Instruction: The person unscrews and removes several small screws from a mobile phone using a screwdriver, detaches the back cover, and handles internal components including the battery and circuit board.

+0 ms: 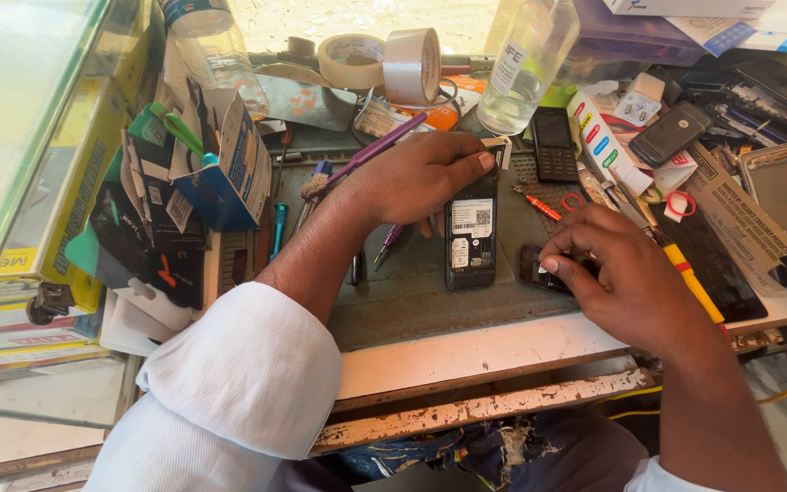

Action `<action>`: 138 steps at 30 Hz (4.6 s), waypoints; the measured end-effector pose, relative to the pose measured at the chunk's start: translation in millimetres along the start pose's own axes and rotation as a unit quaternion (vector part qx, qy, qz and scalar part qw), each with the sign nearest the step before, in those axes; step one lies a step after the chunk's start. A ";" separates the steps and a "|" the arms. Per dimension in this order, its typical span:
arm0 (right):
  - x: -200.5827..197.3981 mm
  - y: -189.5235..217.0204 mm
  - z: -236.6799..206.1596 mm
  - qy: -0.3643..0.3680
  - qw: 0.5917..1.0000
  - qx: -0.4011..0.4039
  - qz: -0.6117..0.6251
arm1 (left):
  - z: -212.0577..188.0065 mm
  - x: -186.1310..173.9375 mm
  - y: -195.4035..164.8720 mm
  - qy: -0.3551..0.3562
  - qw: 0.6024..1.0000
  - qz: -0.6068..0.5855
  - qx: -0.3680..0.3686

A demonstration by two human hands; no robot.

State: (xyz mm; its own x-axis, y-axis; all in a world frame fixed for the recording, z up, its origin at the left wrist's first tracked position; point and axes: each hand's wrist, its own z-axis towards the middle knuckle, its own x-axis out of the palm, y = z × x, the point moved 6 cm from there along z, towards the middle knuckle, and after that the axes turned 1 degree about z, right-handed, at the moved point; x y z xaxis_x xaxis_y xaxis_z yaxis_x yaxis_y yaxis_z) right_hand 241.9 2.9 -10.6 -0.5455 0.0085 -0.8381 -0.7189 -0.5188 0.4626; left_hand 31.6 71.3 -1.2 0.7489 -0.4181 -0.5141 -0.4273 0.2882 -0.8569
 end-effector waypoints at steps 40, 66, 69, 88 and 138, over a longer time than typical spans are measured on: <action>-25.3 -28.2 -24.7 -0.031 0.999 -0.010 -0.021 | -5.0 -10.2 15.1 -0.011 0.982 0.125 -0.141; -8.6 -48.9 35.1 -0.093 0.992 0.050 -0.072 | -27.7 -5.8 -4.9 0.079 0.932 0.340 -0.094; -11.6 -44.2 30.7 -0.127 0.991 0.010 -0.040 | -26.0 -6.0 -9.3 0.050 0.932 0.354 -0.066; -14.7 -9.8 22.4 -0.184 0.966 -0.176 -0.035 | -17.3 -6.8 -21.1 -0.160 0.952 0.247 0.090; -36.9 -16.3 -9.6 -0.206 0.854 -0.149 0.454 | -28.3 4.8 -12.5 0.137 0.938 0.314 -0.050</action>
State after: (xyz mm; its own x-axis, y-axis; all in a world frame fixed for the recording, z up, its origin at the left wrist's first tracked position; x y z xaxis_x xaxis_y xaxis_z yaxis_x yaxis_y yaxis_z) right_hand 278.0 2.8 10.0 -0.9691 -0.2453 0.0268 0.1885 -0.6657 0.7220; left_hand 26.3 41.3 6.0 0.1809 -0.4016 -0.8978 -0.7966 0.4756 -0.3732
